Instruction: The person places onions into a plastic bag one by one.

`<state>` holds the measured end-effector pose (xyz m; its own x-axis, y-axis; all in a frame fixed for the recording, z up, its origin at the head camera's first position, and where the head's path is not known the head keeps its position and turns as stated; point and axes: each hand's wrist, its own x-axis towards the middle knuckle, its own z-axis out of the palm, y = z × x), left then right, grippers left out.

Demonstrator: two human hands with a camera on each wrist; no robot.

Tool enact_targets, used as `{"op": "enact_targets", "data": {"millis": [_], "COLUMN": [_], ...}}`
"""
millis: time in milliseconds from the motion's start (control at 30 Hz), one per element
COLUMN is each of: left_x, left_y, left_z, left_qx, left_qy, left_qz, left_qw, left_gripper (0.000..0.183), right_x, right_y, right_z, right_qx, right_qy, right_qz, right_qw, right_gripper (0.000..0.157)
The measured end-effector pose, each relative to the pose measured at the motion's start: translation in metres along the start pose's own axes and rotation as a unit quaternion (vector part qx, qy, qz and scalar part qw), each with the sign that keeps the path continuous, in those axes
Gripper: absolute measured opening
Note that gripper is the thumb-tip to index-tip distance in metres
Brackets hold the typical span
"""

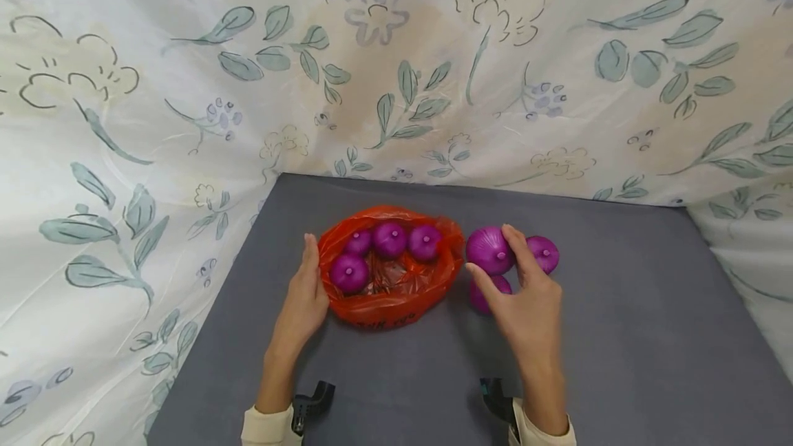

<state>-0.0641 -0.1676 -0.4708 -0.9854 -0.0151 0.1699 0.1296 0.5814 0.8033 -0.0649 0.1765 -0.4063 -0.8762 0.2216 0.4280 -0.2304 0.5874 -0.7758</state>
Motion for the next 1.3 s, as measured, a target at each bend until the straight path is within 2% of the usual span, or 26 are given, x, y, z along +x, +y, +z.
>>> {"op": "enact_targets", "data": {"millis": [267, 467, 633, 900, 1300], "left_x": [0.001, 0.001, 0.001, 0.003, 0.005], "left_y": [0.001, 0.002, 0.001, 0.002, 0.002], "left_z": [0.0, 0.0, 0.001, 0.0, -0.001], "left_qx": [0.0, 0.004, 0.003, 0.004, 0.001], "left_qy": [-0.006, -0.003, 0.0, -0.006, -0.008], "left_qz": [-0.017, -0.008, -0.005, -0.01, -0.013], "left_qw": [0.9998, 1.0, 1.0, 0.9999, 0.9999], "left_gripper": [0.077, 0.078, 0.08, 0.078, 0.079], "right_x": [0.0, -0.001, -0.002, 0.0, -0.003], "right_y": [-0.019, -0.028, -0.032, -0.037, -0.037], "right_z": [0.026, 0.042, 0.053, 0.07, 0.098], "right_qx": [0.031, 0.009, 0.018, 0.017, -0.001], "right_qy": [-0.064, -0.105, -0.139, -0.163, -0.221], "right_qz": [-0.05, -0.079, -0.079, -0.095, -0.083], "right_qw": [0.996, 0.991, 0.987, 0.982, 0.972], "right_gripper": [0.082, 0.082, 0.082, 0.08, 0.08]}}
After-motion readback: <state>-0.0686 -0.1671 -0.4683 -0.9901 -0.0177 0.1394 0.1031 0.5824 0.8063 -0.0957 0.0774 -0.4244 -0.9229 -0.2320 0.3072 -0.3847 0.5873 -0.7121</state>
